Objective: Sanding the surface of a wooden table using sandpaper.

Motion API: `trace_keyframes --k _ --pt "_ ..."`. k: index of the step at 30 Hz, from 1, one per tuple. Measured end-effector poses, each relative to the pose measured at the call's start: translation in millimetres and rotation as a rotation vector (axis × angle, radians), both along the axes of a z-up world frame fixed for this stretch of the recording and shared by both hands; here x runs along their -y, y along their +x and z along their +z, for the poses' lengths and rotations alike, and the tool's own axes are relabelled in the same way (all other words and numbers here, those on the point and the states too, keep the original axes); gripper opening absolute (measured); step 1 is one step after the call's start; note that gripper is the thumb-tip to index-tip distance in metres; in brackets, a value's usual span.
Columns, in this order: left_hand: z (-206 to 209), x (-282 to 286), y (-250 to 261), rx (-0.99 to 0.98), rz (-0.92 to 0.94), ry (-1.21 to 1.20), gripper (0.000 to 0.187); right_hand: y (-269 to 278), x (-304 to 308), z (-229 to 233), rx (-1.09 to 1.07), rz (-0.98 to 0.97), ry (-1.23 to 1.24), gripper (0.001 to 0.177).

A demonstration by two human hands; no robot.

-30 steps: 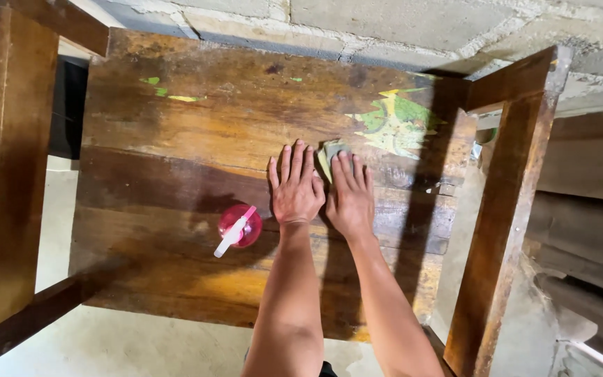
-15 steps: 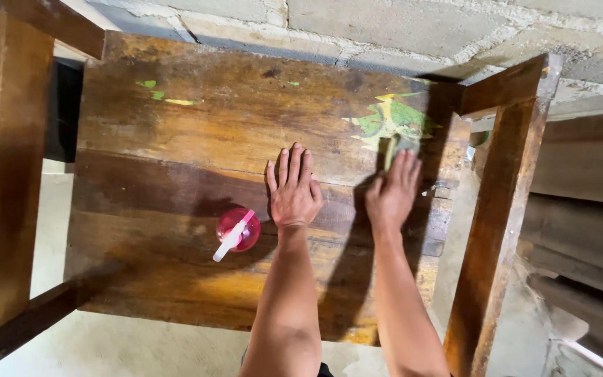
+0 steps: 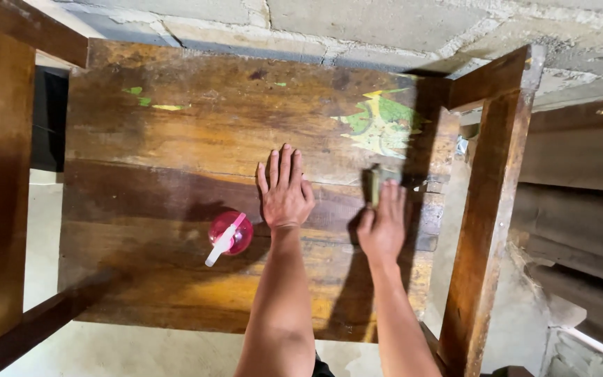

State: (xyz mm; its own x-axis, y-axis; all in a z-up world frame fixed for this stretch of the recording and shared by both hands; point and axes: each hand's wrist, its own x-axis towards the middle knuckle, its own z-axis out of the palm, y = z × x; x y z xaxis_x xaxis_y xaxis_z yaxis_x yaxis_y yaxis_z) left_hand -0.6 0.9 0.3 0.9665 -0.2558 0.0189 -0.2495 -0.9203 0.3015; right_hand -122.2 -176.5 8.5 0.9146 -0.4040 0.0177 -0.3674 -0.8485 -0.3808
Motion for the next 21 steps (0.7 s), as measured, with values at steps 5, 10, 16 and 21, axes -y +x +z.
trace_keyframes --k 5,10,16,21 --pt "-2.5 -1.9 0.2 0.003 0.010 -0.006 0.062 9.8 19.8 2.3 0.074 -0.186 0.156 0.062" --pt "-3.8 -1.2 0.3 0.024 0.013 -0.022 0.062 48.9 6.3 3.0 0.166 -0.208 0.135 0.062" --pt "0.9 -0.2 0.5 0.005 0.000 -0.020 0.061 47.1 -21.3 11.3 0.061 0.033 0.035 0.069" --pt "1.7 -0.6 0.2 0.007 0.009 -0.027 0.060 18.6 -7.2 -6.6 0.076 0.085 -0.076 0.057"
